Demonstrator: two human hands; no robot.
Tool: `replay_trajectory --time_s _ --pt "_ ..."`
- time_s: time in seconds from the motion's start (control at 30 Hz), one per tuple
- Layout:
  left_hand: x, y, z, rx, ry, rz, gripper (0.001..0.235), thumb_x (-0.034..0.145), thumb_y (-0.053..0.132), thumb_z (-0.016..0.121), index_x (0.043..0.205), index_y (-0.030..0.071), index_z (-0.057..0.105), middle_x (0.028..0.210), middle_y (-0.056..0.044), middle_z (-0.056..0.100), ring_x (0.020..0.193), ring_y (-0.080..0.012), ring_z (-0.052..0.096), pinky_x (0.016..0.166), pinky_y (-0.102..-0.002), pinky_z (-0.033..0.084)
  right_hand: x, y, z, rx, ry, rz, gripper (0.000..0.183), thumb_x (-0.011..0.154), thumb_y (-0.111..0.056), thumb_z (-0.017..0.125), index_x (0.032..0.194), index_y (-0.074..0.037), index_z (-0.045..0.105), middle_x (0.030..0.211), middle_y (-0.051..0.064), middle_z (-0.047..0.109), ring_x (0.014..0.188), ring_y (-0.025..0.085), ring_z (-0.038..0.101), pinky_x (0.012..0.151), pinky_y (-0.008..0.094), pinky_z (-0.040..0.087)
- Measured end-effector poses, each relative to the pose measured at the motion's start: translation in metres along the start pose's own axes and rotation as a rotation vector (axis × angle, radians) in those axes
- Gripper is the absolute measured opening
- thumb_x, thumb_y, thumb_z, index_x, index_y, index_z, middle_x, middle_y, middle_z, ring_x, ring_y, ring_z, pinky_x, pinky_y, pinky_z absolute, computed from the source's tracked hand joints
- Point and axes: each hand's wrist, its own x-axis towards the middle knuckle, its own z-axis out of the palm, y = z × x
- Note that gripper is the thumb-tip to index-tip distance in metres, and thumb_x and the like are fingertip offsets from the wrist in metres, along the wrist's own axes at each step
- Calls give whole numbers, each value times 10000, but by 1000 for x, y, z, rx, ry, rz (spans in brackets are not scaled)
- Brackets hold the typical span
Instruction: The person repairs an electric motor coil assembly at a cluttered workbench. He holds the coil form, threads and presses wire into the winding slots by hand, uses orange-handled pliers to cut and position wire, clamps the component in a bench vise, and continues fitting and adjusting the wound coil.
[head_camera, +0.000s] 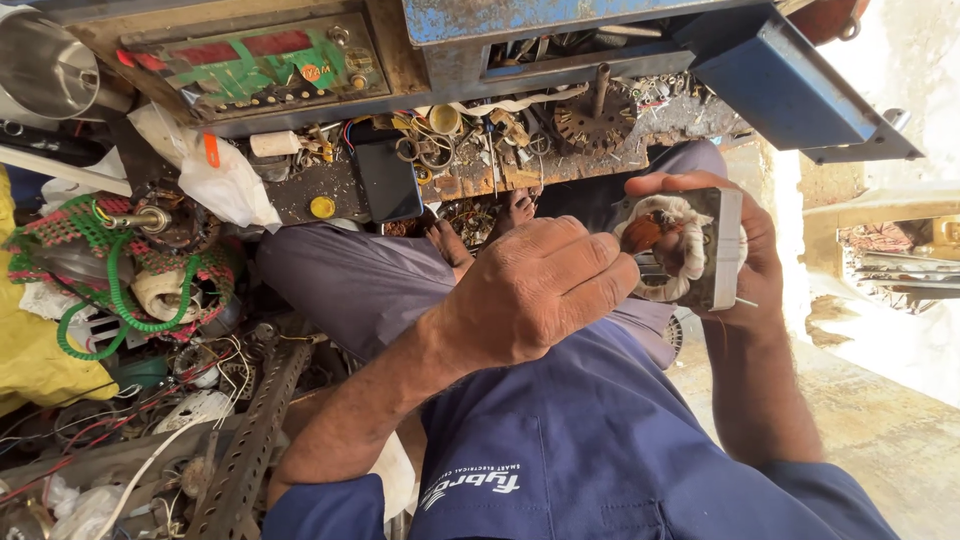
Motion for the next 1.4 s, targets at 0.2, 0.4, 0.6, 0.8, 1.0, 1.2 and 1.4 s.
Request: replay_trajectory --time_s 0.2,0.4,0.6,0.8,1.0,1.2,1.4 --pt "5 0 -1 120 -24 30 169 975 104 668 1118 16 663 1020 -86 619 878 -217 605 770 -376 532 1 -2 0 186 -18 58 433 1033 -50 687 1434 65 572 1411 310 606 1077 179 718 978 270 593" --pt "2 0 4 192 -17 -6 164 968 124 658 1089 14 664 983 -87 607 855 -219 596 739 -386 516 -7 9 -12 170 -25 114 447 1012 -86 715 1401 79 573 1406 309 603 1075 206 721 960 291 597" --pt "-15 -1 6 -12 -14 -91 186 977 78 667 1145 -2 664 1095 -117 652 958 -256 634 797 -350 561 -13 13 -9 104 -12 110 430 1023 -72 704 1412 56 573 1393 305 605 1154 245 705 1004 318 593" --pt "-24 7 13 -130 60 -154 205 971 51 667 1175 26 672 1118 -91 666 914 -221 647 808 -333 574 -18 9 -6 119 -10 103 433 1015 -71 724 1401 60 581 1398 303 613 1148 234 715 1015 316 602" --pt "-16 4 20 73 15 -30 168 984 107 710 1118 13 675 1006 -87 634 869 -204 612 781 -354 556 -17 7 -1 102 -29 109 463 992 -54 748 1410 52 578 1410 300 607 1163 216 709 1022 289 591" --pt "-13 4 19 224 19 41 161 987 146 703 1097 29 687 989 -80 629 864 -188 613 734 -338 518 -18 7 -2 119 3 149 435 1001 -20 719 1405 64 583 1404 320 602 1122 216 721 993 278 600" --pt "-18 4 13 248 -22 71 177 979 103 649 1140 32 670 1037 -86 624 934 -203 629 832 -345 553 -20 8 2 131 37 160 379 1030 -15 655 1397 63 602 1367 327 618 1086 239 732 954 296 618"
